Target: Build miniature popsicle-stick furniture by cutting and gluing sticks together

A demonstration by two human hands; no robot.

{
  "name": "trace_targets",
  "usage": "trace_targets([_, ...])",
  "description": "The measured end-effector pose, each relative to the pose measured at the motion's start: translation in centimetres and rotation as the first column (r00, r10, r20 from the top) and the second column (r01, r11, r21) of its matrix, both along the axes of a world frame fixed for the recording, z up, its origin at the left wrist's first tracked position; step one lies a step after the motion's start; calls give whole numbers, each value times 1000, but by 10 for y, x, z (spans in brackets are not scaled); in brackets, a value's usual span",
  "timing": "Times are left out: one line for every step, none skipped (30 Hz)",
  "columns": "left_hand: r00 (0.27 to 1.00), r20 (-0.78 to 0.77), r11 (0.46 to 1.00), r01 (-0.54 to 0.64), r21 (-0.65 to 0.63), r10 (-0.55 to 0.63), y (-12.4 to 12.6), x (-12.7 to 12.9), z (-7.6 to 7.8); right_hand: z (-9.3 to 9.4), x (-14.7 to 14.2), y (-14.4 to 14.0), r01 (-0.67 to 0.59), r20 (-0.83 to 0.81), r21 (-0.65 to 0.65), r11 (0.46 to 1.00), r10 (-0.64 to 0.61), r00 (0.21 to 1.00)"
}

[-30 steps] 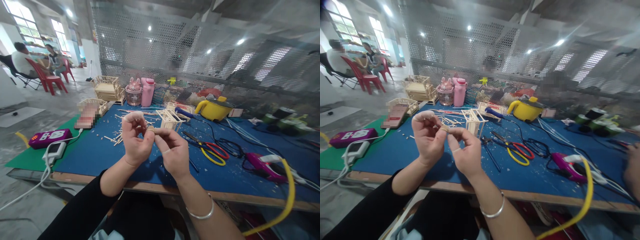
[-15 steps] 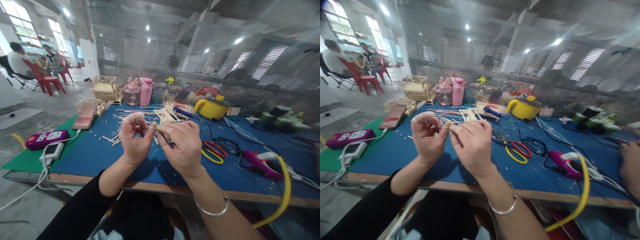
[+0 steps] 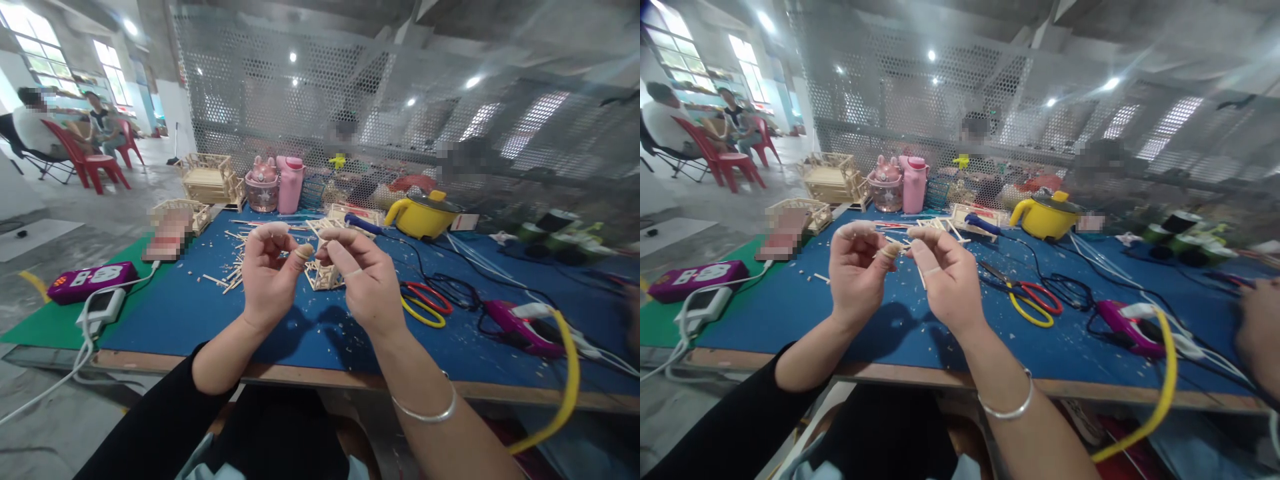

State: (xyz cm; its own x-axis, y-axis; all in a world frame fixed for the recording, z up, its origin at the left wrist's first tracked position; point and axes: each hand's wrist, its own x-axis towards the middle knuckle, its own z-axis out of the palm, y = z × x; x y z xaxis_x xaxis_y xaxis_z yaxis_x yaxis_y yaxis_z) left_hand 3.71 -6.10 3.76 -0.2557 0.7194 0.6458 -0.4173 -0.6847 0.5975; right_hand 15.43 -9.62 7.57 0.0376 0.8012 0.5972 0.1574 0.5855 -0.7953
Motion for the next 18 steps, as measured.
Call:
trace_targets([994, 24, 991, 111, -80, -109, 1, -2, 2, -1, -1, 1, 16, -2, 14, 1000, -16, 1000])
trace_targets([971, 54, 960, 237, -153, -231, 2, -3, 4, -2, -1, 1, 36, 2, 29, 999, -36, 999])
trace_targets([933, 91, 910, 360, -205, -348, 3, -5, 5, -4, -1, 1, 57, 12, 47, 997, -58, 998])
trace_targets([885, 125, 853, 466, -234, -449, 3, -6, 6, -6, -1, 1, 78, 21, 75, 994, -80, 997])
trace_targets([836, 148, 800, 548, -246, -528, 4, -8, 7, -7, -1, 2, 99, 31, 110, 989, -103, 994])
trace_targets([796, 155, 757, 605, -246, -586, 4, -9, 7, -9, 0, 2, 125, 41, 152, 981, -132, 990])
trace_targets([765, 147, 726, 643, -245, -627, 4, -10, 7, -10, 2, 2, 154, 55, 200, 968, -168, 984])
trace_targets([744, 133, 705, 664, -248, -655, 3, -11, 6, -11, 3, 2, 185, 72, 250, 950, -209, 975])
trace_targets([735, 119, 695, 673, -253, -668, 3, -12, 6, -11, 5, 2, 216, 90, 298, 930, -252, 963])
trace_targets([732, 108, 693, 674, -258, -672, 2, -12, 5, -12, 7, 1, 246, 108, 339, 908, -298, 949])
trace_targets([734, 100, 694, 671, -262, -672, 2, -12, 4, -12, 8, 1, 275, 122, 372, 887, -340, 932])
trace_targets([735, 93, 696, 668, -263, -671, 1, -12, 3, -11, 8, 1, 300, 132, 397, 867, -377, 917])
trace_targets([734, 84, 696, 669, -262, -674, 1, -12, 3, -11, 9, 0, 321, 137, 417, 850, -408, 903])
trace_targets([730, 74, 694, 672, -258, -679, 0, -12, 2, -10, 9, -1, 332, 144, 435, 837, -429, 892])
trace_targets([723, 63, 690, 679, -253, -688, 0, -12, 1, -9, 9, -1, 334, 153, 457, 824, -443, 884])
trace_targets([715, 50, 685, 686, -248, -698, 0, -12, 0, -8, 9, -1, 326, 166, 479, 815, -449, 878])
trace_targets([708, 37, 681, 690, -246, -705, 0, -12, 0, -7, 10, -1, 316, 182, 488, 814, -449, 875])
trace_targets([706, 24, 680, 690, -247, -708, 0, -13, -1, -5, 12, -1, 317, 186, 476, 820, -447, 875])
